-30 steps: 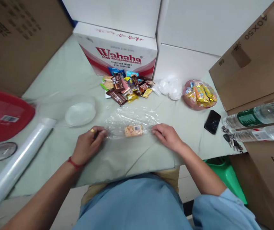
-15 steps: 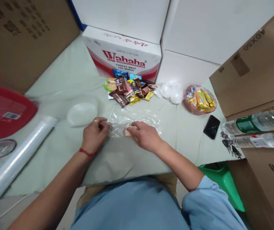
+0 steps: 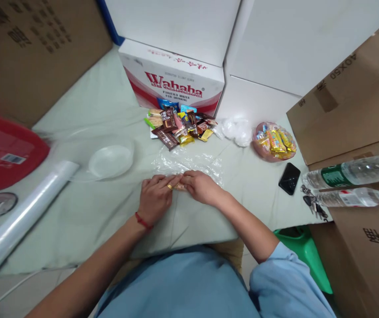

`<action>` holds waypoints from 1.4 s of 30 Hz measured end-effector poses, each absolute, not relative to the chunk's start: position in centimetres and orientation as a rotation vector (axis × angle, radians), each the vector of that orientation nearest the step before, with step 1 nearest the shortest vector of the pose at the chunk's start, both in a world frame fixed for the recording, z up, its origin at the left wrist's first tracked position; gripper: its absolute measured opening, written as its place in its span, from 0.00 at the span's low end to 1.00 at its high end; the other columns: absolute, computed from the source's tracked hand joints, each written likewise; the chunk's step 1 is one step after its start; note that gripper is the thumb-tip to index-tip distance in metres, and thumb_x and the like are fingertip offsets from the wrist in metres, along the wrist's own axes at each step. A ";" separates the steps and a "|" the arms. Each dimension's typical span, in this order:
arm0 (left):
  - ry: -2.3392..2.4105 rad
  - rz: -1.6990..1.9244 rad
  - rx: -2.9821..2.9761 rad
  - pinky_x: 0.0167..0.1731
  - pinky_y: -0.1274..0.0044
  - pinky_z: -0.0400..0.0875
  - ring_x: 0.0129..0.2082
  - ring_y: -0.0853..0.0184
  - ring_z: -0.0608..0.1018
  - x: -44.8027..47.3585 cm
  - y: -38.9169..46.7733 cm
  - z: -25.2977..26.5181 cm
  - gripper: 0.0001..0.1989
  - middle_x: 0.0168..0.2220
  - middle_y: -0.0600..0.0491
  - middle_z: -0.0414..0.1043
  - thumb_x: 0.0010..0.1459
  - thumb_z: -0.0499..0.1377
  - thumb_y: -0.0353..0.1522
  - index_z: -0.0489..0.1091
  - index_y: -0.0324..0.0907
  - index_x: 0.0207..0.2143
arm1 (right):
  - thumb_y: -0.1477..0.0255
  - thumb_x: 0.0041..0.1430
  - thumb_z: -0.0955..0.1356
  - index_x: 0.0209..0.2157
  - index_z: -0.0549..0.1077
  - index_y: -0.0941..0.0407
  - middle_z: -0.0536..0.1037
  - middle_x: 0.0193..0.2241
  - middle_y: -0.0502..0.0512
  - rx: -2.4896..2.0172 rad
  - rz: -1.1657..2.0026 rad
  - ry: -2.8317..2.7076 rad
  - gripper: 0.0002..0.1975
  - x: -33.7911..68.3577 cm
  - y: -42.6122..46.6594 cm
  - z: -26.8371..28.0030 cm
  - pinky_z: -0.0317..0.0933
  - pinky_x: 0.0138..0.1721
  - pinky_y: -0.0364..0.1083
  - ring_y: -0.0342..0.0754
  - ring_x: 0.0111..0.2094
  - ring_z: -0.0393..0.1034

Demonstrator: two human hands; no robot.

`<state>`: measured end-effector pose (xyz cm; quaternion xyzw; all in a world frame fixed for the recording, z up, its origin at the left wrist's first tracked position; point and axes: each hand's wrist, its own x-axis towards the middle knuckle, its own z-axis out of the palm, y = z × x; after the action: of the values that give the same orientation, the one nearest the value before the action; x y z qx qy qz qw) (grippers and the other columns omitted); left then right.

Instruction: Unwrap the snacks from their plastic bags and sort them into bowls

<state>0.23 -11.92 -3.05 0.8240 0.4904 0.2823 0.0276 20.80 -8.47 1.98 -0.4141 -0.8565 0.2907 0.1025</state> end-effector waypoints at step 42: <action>1.669 1.162 1.641 0.36 0.73 0.75 0.32 0.66 0.76 1.1 -11.1 -1.9 0.03 0.34 0.53 0.74 0.59 0.59 0.31 0.71 0.45 0.31 | 0.76 0.72 0.65 0.58 0.77 0.50 0.76 0.42 0.60 -1.330 0.374 -2.908 0.18 19.2 -11.2 2.6 0.60 0.43 0.52 0.56 0.46 0.63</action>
<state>1.14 -11.06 -1.87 0.6061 0.6166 0.4294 0.2610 19.24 -11.18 2.60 -0.4129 -0.9025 0.1160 -0.0389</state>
